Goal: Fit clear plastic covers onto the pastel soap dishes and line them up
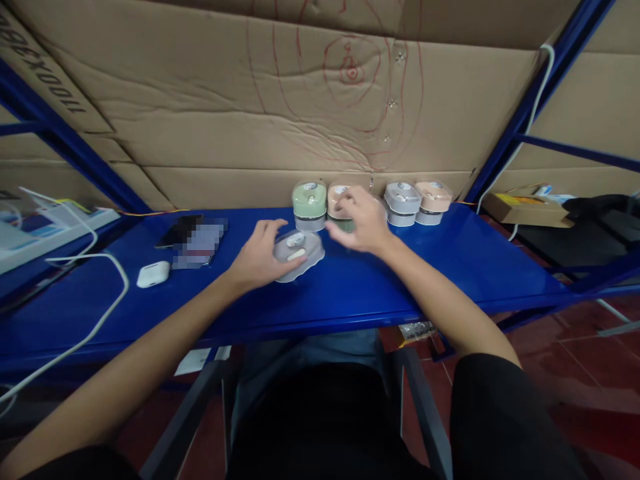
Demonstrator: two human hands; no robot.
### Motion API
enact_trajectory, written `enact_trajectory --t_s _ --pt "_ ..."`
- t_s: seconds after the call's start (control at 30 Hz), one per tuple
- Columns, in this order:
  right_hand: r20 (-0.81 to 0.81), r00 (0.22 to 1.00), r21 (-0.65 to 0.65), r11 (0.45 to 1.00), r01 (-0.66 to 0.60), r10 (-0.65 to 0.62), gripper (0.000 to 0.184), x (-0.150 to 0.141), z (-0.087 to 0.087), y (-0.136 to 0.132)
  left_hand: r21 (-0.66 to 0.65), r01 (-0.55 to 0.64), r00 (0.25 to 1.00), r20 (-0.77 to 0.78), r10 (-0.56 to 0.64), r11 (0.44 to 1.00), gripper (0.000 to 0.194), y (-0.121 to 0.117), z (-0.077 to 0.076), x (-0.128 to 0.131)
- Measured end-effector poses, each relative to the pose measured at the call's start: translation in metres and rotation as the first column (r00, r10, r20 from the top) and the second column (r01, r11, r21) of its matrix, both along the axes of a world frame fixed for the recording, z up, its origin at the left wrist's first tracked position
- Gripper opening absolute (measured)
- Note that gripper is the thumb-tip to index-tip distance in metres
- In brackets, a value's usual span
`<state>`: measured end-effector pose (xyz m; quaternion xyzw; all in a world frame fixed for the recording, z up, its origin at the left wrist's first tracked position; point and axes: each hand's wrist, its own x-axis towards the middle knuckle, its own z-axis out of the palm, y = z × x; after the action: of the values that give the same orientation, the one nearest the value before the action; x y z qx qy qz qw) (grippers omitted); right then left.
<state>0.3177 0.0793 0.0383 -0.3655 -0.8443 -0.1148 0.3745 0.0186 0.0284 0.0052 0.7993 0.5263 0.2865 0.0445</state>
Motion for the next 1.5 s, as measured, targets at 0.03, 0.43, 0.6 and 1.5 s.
enact_trajectory --t_s 0.03,0.43,0.6,1.5 --pt "0.033 0.991 -0.046 0.991 -0.126 0.128 0.057 -0.011 -0.005 -0.007 -0.016 0.069 0.997 0.039 -0.069 0.997 0.091 0.0 -0.004 0.002" --pt "0.175 0.926 -0.466 0.857 -0.221 0.334 0.1 -0.029 -0.021 -0.031 -0.154 0.486 0.848 0.32 -0.422 0.86 0.133 0.013 -0.026 0.002" --pt "0.033 0.983 -0.47 0.871 -0.146 0.183 0.082 0.011 -0.005 -0.027 -0.122 0.467 0.877 0.193 -0.44 0.876 0.096 0.007 -0.023 0.0" --pt "0.363 0.929 -0.577 0.764 0.289 -0.078 0.083 0.053 -0.003 0.004 -0.078 0.146 0.988 0.066 -0.141 0.986 0.04 0.035 -0.005 -0.04"
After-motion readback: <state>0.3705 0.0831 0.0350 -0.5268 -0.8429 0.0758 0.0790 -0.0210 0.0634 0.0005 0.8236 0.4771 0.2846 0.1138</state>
